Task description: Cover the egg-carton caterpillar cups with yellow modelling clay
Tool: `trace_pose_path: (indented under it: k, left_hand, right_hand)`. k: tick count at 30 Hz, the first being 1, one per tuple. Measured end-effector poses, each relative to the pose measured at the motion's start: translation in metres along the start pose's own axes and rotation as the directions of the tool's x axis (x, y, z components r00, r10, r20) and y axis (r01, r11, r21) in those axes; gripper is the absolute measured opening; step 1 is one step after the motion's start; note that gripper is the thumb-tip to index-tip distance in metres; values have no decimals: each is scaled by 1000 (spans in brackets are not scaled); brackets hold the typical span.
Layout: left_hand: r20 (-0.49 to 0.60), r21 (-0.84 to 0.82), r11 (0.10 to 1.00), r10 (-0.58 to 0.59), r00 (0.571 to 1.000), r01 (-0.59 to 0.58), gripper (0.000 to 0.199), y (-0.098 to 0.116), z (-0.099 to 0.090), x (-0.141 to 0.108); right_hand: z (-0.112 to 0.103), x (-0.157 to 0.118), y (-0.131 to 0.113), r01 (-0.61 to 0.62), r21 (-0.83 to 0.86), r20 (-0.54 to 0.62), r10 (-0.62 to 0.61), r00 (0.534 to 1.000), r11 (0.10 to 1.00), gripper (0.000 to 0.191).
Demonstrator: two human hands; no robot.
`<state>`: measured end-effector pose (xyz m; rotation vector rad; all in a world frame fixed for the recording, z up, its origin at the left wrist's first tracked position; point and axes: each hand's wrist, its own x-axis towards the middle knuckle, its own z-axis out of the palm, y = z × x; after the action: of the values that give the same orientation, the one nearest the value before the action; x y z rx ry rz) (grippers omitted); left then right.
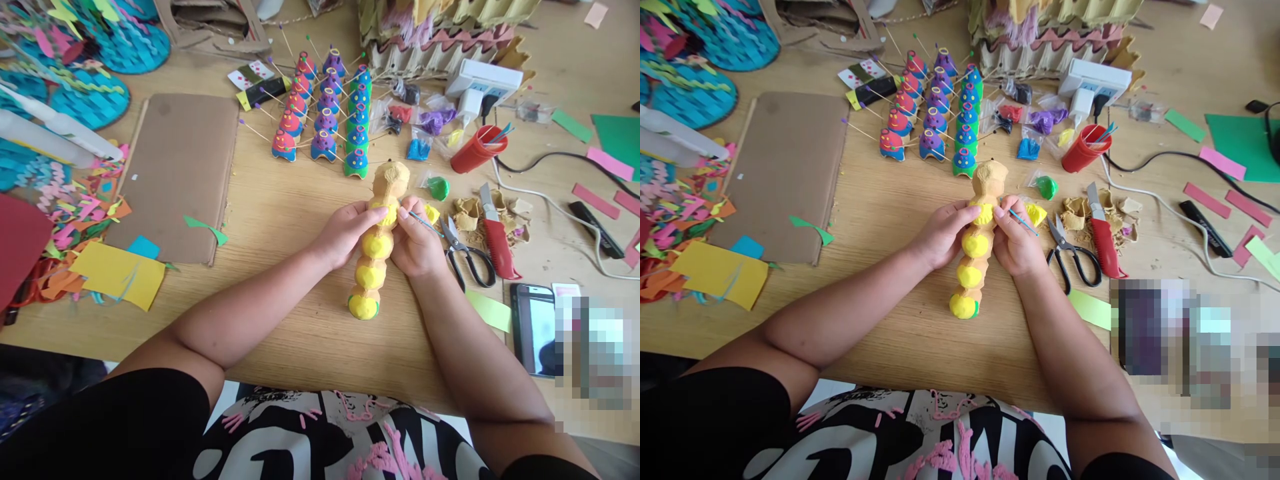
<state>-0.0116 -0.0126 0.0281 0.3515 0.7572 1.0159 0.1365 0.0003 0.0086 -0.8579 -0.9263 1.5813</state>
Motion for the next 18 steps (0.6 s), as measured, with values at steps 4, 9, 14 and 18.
trace_pose_path:
  k: [4,9,14,18]
  left_hand:
    - [-18,86,995,57,998,-56,10,0,2,-2]
    - [1,135,985,109,994,-108,11,-2,1,-2]
    - [-28,124,988,91,995,-87,12,-2,1,-2]
    - [7,88,994,62,998,-62,12,0,1,-1]
  right_hand:
    - [2,-1,-1,-22,26,-16,22,1000,999,57]
    - [1,-2,0,-21,31,33,20,999,999,55]
    - [0,-2,0,-14,22,51,13,999,1000,54]
    - [1,-2,0,-22,37,28,21,999,999,54]
